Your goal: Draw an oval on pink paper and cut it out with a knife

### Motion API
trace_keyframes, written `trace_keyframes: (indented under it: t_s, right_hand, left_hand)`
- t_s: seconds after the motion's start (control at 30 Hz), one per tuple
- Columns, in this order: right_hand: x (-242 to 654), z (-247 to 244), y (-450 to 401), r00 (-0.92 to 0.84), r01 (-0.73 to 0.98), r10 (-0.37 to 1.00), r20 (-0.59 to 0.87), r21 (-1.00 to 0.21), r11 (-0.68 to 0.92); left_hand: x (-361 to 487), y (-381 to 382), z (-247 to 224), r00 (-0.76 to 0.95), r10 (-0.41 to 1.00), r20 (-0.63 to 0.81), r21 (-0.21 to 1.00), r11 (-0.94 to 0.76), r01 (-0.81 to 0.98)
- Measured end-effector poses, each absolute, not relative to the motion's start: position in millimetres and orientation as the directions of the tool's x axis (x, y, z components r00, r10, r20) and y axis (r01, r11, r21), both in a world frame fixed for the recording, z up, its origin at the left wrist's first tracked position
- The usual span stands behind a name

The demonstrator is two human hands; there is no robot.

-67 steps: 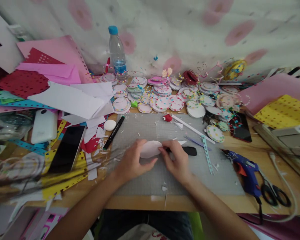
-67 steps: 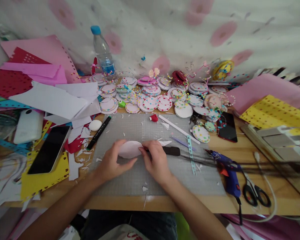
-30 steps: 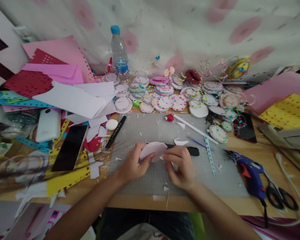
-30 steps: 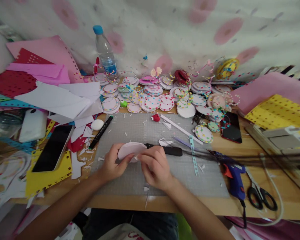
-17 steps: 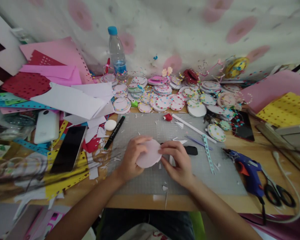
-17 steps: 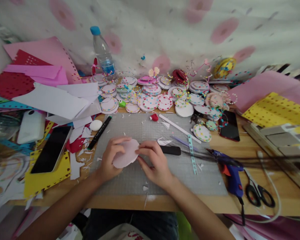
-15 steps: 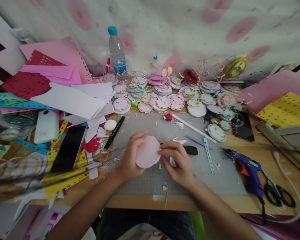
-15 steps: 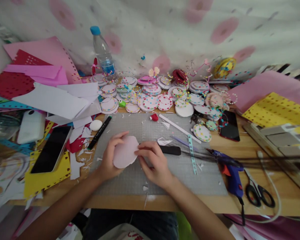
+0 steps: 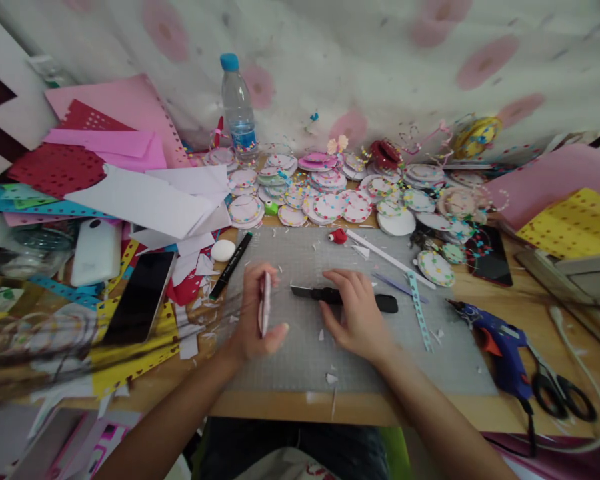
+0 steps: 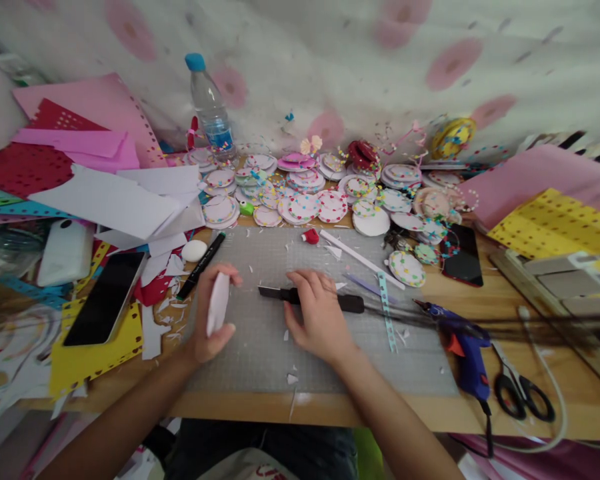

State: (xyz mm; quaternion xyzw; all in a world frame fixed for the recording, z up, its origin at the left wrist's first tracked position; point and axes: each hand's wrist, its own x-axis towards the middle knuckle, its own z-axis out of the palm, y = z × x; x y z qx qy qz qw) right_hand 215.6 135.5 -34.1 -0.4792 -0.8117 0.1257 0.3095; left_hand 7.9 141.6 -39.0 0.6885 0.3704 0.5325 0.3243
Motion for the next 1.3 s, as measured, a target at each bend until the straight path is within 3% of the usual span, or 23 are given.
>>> trace_keyframes:
  t_s: [0.13,0.47,0.53,0.67,0.8,0.9,1.3]
  right_hand:
    - [216.3,-38.3,140.3,-0.410,0.833,0.892,0.193,-0.319,0.452]
    - [234.6,-41.6,146.4,-0.371,0.902,0.906,0.204,-0.150,0.404]
    - [237.1,-44.7,147.7,-0.350,0.896,0.898,0.268,-0.184,0.404]
    - [235.6,-42.0,141.4,-0.285,0.806,0.871,0.401,-0.391,0.444]
    - [223.6,-29.8,128.8,-0.443,0.637,0.822,0.357,-0.520,0.569]
    - [214.5,-24.0,124.2,-0.571,0.566,0.756,0.320,-0.514,0.645]
    - [207.6,-26.1,122.8,-0.533,0.616,0.760,0.371,-0.447,0.649]
  left_hand:
    - [7.5,144.1,-47.3,-0.041,0.905,0.423,0.906,-0.422,0.034]
    - [6.4,145.2,-43.5,-0.043,0.890,0.455,0.888,-0.449,0.096]
    - [7.0,145.4,-40.3,-0.008,0.897,0.442,0.893,-0.439,0.098]
    - [10.3,142.4,-37.4,0.152,0.912,0.382,0.900,-0.404,0.164]
    - [15.1,138.4,-39.9,0.282,0.888,0.362,0.897,-0.415,0.155]
    - [17.4,137.0,-42.0,0.335,0.876,0.347,0.907,-0.404,0.119]
    - [19.3,136.9,-36.6,0.490,0.791,0.365,0.884,-0.460,0.084]
